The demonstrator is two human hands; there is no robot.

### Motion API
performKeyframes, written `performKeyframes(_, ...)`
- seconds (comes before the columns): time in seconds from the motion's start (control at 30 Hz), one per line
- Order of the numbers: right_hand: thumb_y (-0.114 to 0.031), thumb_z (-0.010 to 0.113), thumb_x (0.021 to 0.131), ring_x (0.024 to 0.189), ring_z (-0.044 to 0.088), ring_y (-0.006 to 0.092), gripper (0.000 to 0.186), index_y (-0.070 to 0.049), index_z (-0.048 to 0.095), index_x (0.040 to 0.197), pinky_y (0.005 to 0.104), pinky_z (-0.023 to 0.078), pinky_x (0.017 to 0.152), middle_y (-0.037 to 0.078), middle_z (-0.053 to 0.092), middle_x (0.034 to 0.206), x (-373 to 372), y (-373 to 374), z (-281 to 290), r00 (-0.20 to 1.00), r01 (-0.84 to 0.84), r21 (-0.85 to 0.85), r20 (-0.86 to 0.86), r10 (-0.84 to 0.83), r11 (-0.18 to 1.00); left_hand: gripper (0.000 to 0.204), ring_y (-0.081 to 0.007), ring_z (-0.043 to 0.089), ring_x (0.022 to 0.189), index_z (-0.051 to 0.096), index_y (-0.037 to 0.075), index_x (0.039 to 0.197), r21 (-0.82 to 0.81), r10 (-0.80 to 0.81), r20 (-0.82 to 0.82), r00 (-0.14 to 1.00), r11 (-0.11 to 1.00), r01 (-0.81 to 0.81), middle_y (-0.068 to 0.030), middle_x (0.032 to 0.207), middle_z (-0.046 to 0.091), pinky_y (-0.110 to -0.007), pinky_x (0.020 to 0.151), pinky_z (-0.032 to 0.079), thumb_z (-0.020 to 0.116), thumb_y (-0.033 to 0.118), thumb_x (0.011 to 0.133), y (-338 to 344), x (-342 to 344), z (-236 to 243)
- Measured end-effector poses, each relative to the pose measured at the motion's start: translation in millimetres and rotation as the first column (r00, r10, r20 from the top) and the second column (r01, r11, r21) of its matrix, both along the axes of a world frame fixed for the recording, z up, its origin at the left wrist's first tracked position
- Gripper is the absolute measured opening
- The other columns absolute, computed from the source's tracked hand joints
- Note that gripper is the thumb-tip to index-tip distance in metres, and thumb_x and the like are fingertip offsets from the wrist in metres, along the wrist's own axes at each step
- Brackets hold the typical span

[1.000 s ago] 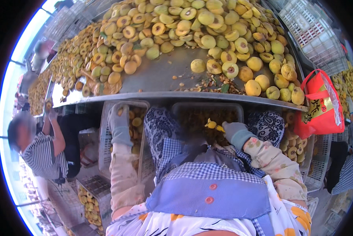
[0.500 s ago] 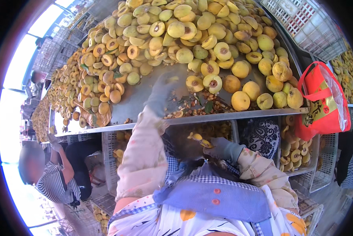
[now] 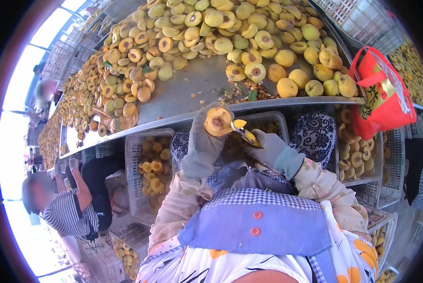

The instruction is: The person sits at a workstation and uses a small knife to cut open yellow fruits, remove the pits, and place the pitted halves into a container. The process is repeated continuously for many fruits.

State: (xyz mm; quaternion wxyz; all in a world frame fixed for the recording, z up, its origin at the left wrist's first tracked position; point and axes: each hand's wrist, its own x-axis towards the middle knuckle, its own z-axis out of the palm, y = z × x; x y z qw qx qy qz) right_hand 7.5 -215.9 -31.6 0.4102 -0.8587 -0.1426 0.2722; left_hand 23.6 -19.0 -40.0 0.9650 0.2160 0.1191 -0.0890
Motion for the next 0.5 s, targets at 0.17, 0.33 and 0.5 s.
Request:
performKeyframes(0.17,-0.033,0.057,0.081,0.092,0.059,0.0339,0.044,-0.003,0.051,0.111,0.0376,0.046,0.078,0.022,0.06,0.099,9,-11,0,0.982,-0.075,-0.237,-0.188,0.03,0.968,0.036,-0.03,0.054,0.097,0.05,-0.002,0.109,-0.068,0.1,0.13,0.986,0.993,-0.092,-0.0167,0.105,0.055,-0.039,0.083,0.048,0.045,0.026,0.089,-19,-8,22)
performKeyframes(0.33,-0.03,0.058,0.08,0.084,0.058,0.0376,0.04,-0.004,0.05,0.109,0.0416,0.046,0.074,0.023,0.061,0.088,-5,-14,12,0.993,0.044,-0.258,0.121,-0.013,0.965,0.038,-0.0299,0.055,0.099,0.05,0.0,0.112,-0.054,0.033,-0.022,0.999,0.998,-0.035,-0.0169,0.112,0.054,-0.047,0.085,0.046,0.044,0.029,0.088,-5,-12,0)
performKeyframes(0.5,-0.031,0.058,0.08,0.079,0.059,0.0376,0.036,-0.006,0.046,0.102,0.0457,0.047,0.069,0.021,0.061,0.08,-19,13,17,0.962,0.107,-0.171,0.266,-0.058,0.98,0.036,-0.0339,0.055,0.098,0.049,-0.002,0.112,-0.013,0.052,0.093,0.994,0.999,-0.05,-0.0182,0.11,0.054,-0.047,0.087,0.046,0.044,0.023,0.086,-20,-15,6)
